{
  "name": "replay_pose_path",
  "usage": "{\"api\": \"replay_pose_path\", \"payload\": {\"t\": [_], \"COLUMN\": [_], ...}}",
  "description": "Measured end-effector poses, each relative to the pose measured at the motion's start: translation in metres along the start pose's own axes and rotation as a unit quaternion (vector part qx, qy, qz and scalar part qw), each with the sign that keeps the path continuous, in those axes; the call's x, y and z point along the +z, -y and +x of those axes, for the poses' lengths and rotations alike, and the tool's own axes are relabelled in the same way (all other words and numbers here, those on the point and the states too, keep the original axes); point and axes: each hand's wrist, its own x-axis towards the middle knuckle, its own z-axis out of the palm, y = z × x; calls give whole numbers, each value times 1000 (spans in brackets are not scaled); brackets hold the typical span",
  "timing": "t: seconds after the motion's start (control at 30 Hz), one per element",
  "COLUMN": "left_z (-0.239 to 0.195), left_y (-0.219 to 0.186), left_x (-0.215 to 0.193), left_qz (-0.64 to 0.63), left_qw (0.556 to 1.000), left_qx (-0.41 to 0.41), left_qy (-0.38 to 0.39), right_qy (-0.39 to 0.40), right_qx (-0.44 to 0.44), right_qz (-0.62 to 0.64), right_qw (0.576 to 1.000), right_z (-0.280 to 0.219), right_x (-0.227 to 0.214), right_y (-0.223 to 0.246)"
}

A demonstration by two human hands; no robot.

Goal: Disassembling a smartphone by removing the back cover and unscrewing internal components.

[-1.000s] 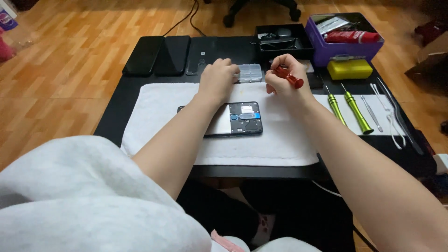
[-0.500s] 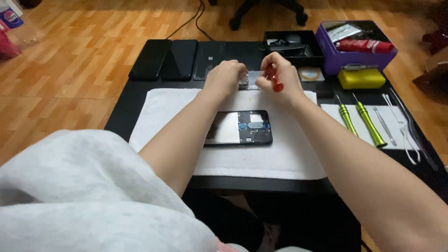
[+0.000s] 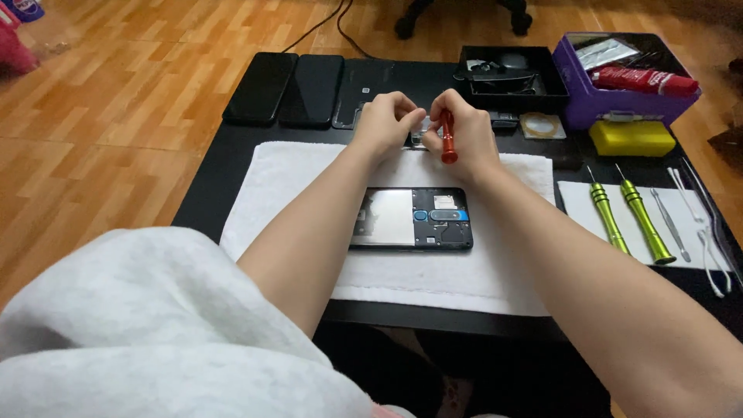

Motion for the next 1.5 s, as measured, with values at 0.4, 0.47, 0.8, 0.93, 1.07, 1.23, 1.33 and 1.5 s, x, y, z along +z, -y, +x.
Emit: {"api": "replay_pose_path", "payload": {"t": [0.4,0.47,0.8,0.93,1.07,1.23,1.33,1.5], "left_z": [2,-2,0,-5,-6,-5,-7,-9], "left_y": [7,4,8,6,6,7,5,4], "left_x": [3,4,4,4,3,3,2,3], "left_qz": [4,5,12,3,1,-16,-11,-10], "left_qw": [1000,1000,999,999,999,999,999,999], "left_qx": [22,18,49,39,43,45,40,37], "left_qy": [-16,-16,-20,-15,-14,-17,-16,-17], "right_qy": [-8,-11,-5,10,22,27,27,23], "right_qx": [-20,-20,-14,-8,-11,-5,-5,5], "right_qz": [-7,-7,7,18,5,-3,11,30], "right_qw": [1000,1000,1000,1000,1000,1000,1000,999], "right_z": [0,-1,2,-1,-2,1,0,0], "right_x": [0,2,2,0,-3,-3,-5,-8], "right_y": [-3,-4,-10,-5,0,-7,-1,0]}}
